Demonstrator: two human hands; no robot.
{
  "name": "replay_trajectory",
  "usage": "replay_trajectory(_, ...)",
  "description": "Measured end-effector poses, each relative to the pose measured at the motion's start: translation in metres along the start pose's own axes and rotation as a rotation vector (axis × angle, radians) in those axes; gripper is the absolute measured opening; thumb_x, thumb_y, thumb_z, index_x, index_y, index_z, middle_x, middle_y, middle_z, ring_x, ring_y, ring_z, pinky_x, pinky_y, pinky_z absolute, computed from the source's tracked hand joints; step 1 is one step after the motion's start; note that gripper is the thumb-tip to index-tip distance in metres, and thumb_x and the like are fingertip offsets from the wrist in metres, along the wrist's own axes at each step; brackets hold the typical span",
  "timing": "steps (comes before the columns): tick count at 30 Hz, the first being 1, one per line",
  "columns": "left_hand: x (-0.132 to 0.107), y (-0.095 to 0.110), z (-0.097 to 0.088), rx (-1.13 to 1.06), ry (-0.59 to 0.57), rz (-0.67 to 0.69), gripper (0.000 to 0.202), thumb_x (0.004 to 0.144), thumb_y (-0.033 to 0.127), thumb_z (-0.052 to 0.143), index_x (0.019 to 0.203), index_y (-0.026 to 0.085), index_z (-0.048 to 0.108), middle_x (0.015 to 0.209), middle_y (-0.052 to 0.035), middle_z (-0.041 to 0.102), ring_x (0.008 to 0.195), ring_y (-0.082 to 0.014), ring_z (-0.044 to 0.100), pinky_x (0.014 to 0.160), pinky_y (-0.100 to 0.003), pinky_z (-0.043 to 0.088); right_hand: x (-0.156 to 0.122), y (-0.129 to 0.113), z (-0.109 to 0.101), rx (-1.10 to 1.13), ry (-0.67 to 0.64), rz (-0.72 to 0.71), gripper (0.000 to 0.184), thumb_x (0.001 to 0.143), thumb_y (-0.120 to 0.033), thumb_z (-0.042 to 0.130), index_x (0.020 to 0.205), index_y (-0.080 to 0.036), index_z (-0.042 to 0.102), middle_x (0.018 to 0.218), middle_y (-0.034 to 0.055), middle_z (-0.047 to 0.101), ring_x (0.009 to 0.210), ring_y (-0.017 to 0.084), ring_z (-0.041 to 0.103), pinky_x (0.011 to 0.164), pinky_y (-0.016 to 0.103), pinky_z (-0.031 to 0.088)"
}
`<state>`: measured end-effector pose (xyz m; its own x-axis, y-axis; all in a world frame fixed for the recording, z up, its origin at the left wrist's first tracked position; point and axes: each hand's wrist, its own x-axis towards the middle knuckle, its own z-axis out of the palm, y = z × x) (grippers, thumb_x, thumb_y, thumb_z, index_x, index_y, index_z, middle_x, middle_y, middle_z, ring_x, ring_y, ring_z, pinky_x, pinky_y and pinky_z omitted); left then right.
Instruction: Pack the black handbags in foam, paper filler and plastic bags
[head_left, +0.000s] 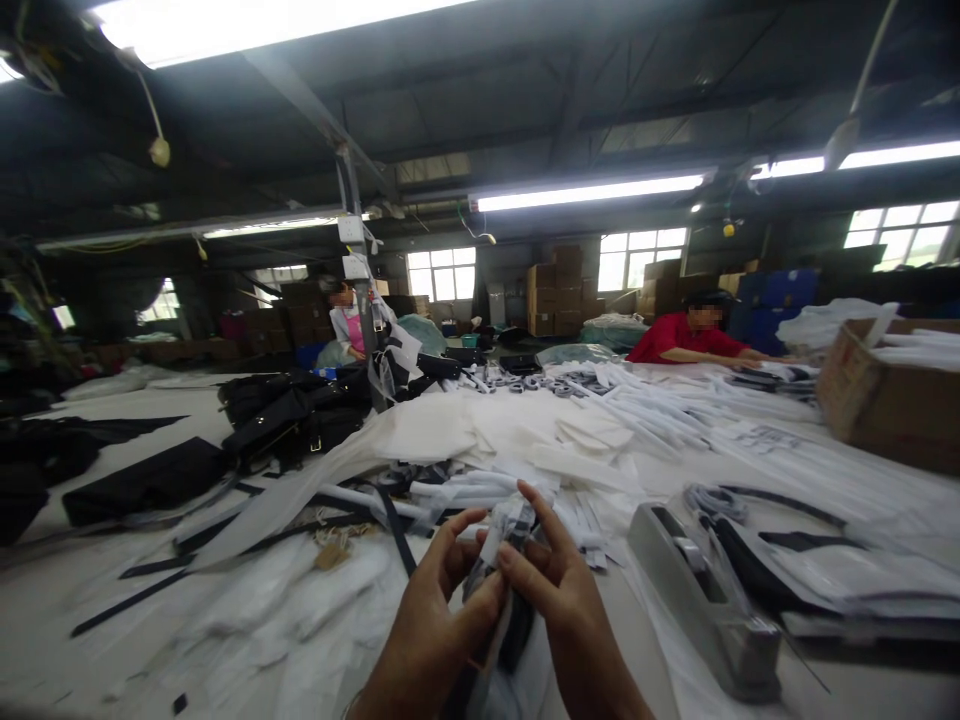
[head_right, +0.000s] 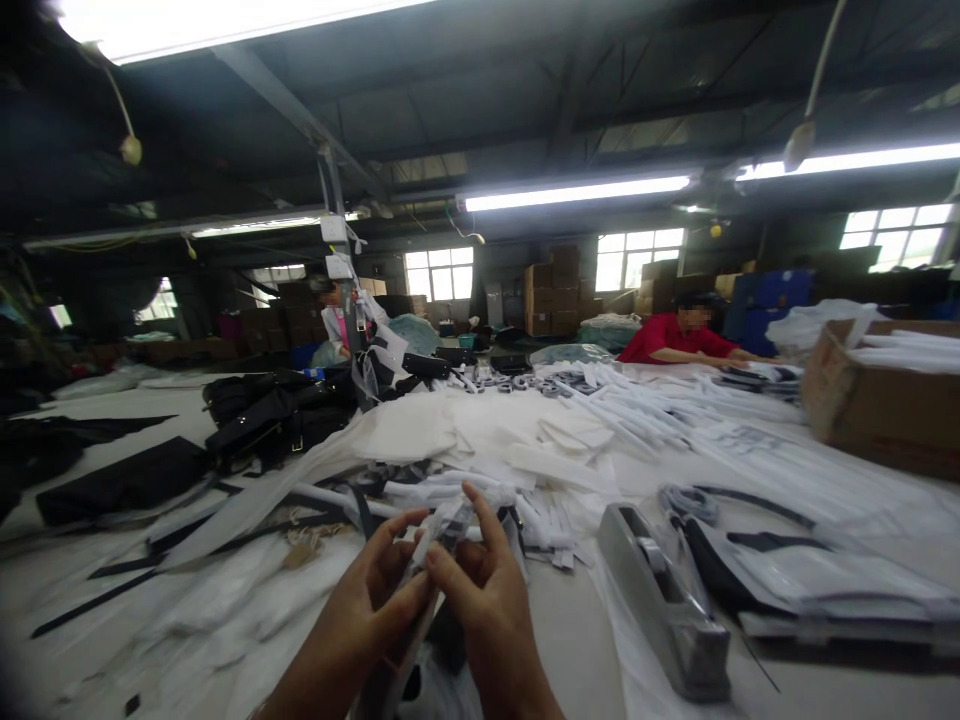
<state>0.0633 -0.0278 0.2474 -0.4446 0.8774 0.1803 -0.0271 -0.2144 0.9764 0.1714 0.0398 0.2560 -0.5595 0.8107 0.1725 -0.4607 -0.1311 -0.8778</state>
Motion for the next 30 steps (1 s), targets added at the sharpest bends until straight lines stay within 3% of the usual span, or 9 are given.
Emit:
replay_trajectory(5,-0.005,0.009,-0.008,-0.108,-0.073,-0.102,0.068,0.081,0.045,0.072,0.138,0.023,0.042,0.109,-0.0088,0.068,0.101,-0.0259,0.066,0.085,-0.033,0.049,-0.001,-0.007,-0.018,-0.332,-0.109,-0.060,0.081,0.087,-0.048,0.063,0.153,-0.024,0.024,0.072,-0.0025,0.070,0.077,0.020,0.069,0.078,0.035,0.054)
replay_trajectory(10,-0.011,0.013,-0.020,-0.029,-0.064,-0.143,0.054,0.089,0.046,0.063,0.135,0.023,0.050,0.112,-0.0063,0.068,0.100,-0.0235,0.066,0.082,-0.029,0.050,-0.002,0.014,-0.062,-0.698,0.106,-0.126,0.048,0.090,-0.051,0.058,0.126,-0.021,0.061,0.087,0.0053,0.076,0.087,0.024,0.071,0.086,0.038,0.054)
replay_trajectory(13,-0.018,0.007,-0.030,0.017,-0.045,-0.113,0.048,0.093,0.048,0.056,0.135,0.025,0.052,0.129,-0.0056,0.063,0.121,-0.0254,0.056,0.097,-0.031,0.047,-0.001,0.045,-0.089,-0.805,0.177,-0.082,0.045,0.090,-0.053,0.055,0.119,-0.020,0.066,0.109,0.0099,0.073,0.102,0.027,0.069,0.094,0.042,0.052)
replay_trajectory(16,-0.031,-0.016,-0.041,0.027,-0.024,-0.082,0.050,0.096,0.053,0.047,0.137,0.025,0.052,0.141,-0.0058,0.055,0.134,-0.0267,0.045,0.110,-0.037,0.037,-0.004,0.082,-0.107,-0.812,0.174,-0.053,0.050,0.089,-0.053,0.054,0.126,-0.020,0.061,0.131,0.0109,0.063,0.119,0.028,0.060,0.100,0.043,0.049)
replay_trajectory(19,-0.054,-0.059,-0.050,0.049,0.017,-0.014,0.060,0.094,0.063,0.040,0.140,0.026,0.050,0.147,-0.0070,0.048,0.139,-0.0293,0.038,0.116,-0.043,0.029,-0.010,0.114,-0.117,-0.781,0.169,-0.004,0.062,0.088,-0.056,0.052,0.141,-0.022,0.048,0.147,0.0098,0.047,0.134,0.028,0.046,0.101,0.043,0.050)
replay_trajectory(22,-0.082,-0.107,-0.053,0.110,-0.010,0.046,0.084,0.083,0.076,0.045,0.149,0.025,0.036,0.155,-0.0081,0.035,0.144,-0.0341,0.028,0.119,-0.046,0.020,-0.014,0.135,-0.120,-0.746,0.139,0.078,0.072,0.088,-0.057,0.051,0.149,-0.023,0.034,0.158,0.0083,0.030,0.142,0.028,0.033,0.102,0.043,0.050)
replay_trajectory(24,-0.096,-0.132,-0.051,0.158,-0.008,0.021,0.099,0.076,0.078,0.054,0.153,0.023,0.026,0.154,-0.0107,0.038,0.142,-0.0371,0.030,0.118,-0.048,0.021,-0.015,0.143,-0.118,-0.733,0.128,0.082,0.073,0.088,-0.056,0.050,0.151,-0.023,0.031,0.160,0.0069,0.025,0.145,0.027,0.026,0.103,0.042,0.049)
replay_trajectory(27,-0.101,-0.153,-0.042,0.242,0.085,-0.055,0.085,0.082,0.066,0.059,0.150,0.022,0.034,0.147,-0.0115,0.048,0.139,-0.0357,0.037,0.117,-0.047,0.024,-0.009,0.146,-0.115,-0.754,0.134,0.053,0.072,0.088,-0.057,0.049,0.150,-0.024,0.033,0.160,0.0053,0.026,0.148,0.026,0.019,0.103,0.042,0.048)
replay_trajectory(30,-0.087,-0.159,-0.027,0.240,0.107,-0.043,0.076,0.087,0.060,0.056,0.149,0.022,0.036,0.148,-0.0111,0.046,0.140,-0.0326,0.036,0.117,-0.044,0.026,0.007,0.144,-0.115,-0.803,0.143,0.039,0.072,0.087,-0.060,0.047,0.148,-0.024,0.037,0.158,0.0054,0.031,0.147,0.027,0.023,0.103,0.041,0.048)
